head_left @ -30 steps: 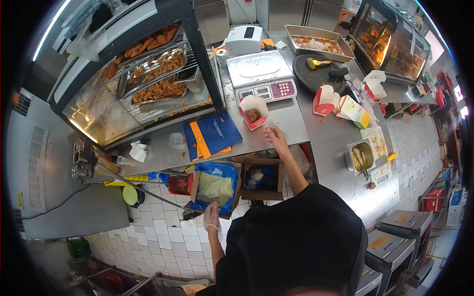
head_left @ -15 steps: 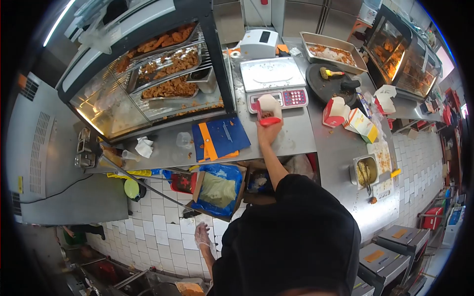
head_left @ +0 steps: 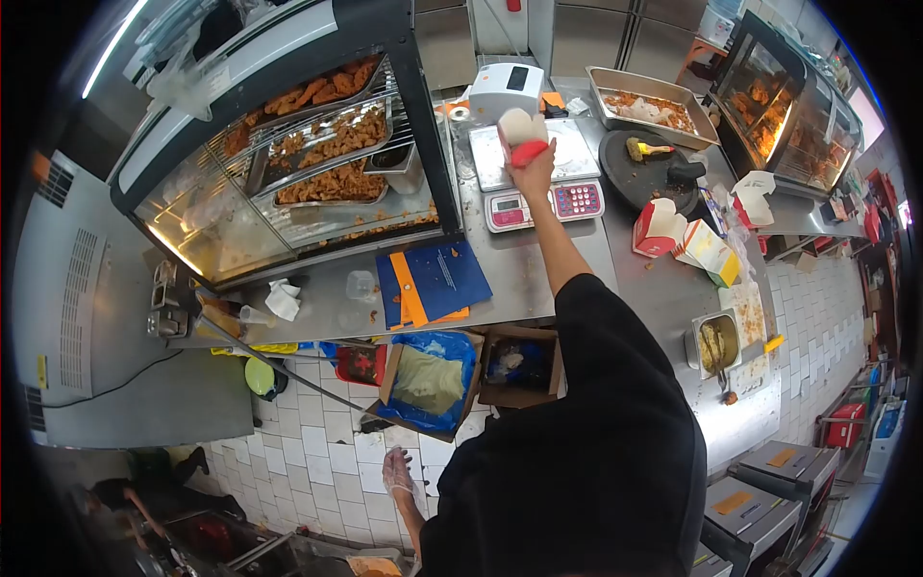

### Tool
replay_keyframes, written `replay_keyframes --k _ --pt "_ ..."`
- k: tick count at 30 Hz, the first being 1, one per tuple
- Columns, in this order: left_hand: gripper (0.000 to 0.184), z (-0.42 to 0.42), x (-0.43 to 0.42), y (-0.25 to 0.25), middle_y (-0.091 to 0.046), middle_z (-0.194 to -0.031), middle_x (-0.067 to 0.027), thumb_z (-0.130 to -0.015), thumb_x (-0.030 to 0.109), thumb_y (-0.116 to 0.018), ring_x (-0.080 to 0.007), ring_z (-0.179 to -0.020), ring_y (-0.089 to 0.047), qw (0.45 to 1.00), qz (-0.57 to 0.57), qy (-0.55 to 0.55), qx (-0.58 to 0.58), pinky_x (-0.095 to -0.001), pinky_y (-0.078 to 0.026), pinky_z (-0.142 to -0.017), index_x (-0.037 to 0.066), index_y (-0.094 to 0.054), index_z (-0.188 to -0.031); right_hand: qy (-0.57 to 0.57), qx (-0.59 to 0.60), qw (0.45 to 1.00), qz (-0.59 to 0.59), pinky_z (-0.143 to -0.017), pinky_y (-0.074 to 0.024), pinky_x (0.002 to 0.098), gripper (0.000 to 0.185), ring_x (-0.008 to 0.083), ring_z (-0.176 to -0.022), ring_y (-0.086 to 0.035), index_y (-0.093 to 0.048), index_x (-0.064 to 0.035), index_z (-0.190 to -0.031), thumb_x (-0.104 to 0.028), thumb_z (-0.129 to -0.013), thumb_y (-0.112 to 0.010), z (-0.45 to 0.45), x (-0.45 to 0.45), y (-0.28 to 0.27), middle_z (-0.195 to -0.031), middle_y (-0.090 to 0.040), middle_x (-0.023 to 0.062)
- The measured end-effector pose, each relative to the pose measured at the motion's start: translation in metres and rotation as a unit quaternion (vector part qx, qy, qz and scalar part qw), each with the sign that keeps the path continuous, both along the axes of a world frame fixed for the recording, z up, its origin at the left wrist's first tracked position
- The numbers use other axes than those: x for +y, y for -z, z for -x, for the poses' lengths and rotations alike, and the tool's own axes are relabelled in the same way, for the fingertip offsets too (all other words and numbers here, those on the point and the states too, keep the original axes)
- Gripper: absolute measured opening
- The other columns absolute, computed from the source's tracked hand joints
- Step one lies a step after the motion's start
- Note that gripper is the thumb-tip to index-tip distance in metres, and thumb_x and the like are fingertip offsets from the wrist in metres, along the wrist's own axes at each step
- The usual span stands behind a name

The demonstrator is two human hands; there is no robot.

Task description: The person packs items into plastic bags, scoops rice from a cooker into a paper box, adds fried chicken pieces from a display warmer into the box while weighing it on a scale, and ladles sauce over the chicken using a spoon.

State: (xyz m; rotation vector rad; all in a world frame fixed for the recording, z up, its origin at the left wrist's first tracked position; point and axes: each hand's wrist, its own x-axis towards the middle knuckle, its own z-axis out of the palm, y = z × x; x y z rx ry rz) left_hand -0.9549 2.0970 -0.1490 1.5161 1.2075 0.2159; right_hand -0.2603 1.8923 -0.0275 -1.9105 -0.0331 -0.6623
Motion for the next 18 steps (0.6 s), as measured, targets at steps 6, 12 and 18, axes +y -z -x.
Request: replay_keyframes --k 6,12,18 --pt "0.047 0.021 -0.005 0.014 -0.069 -0.109 -0.0148 -0.096 0.042 -0.057 -0.0252 -0.09 -0.069 0.999 0.02 -0.006 0.028 -0.0359 -0.052 -0.073 0.005 -0.06 -0.124 0.056 0.011 0.995 0.078 -0.104 -0.0405 0.0505 0.094 0.0406 -0.127 -0.044 -0.026 0.0074 -0.148 -0.025 -0.078 -0.079 0.044 -0.055 0.053 -0.138 -0.045 0.0265" --pt "0.041 0.103 -0.024 0.049 -0.068 -0.112 -0.0158 -0.099 0.037 -0.054 -0.0274 -0.091 -0.069 0.988 0.089 -0.016 0.128 -0.0401 -0.053 -0.07 0.007 -0.056 -0.127 0.152 0.104 0.944 0.275 -0.103 -0.0388 0.0515 0.063 0.0392 -0.125 -0.046 -0.047 -0.0075 -0.141 -0.04 -0.09 -0.065 0.06 -0.153 0.134 -0.136 -0.048 0.0206" --pt "0.04 0.129 -0.019 0.059 -0.068 -0.106 -0.0142 -0.098 0.035 -0.052 -0.0256 -0.082 -0.067 0.973 0.136 -0.021 0.186 -0.0387 -0.051 -0.064 0.007 -0.054 -0.127 0.106 0.131 0.922 0.348 -0.098 -0.0427 0.0531 0.059 0.0405 -0.123 -0.046 -0.047 -0.016 -0.141 -0.04 -0.091 -0.064 0.059 -0.167 0.116 -0.134 -0.048 0.0178"
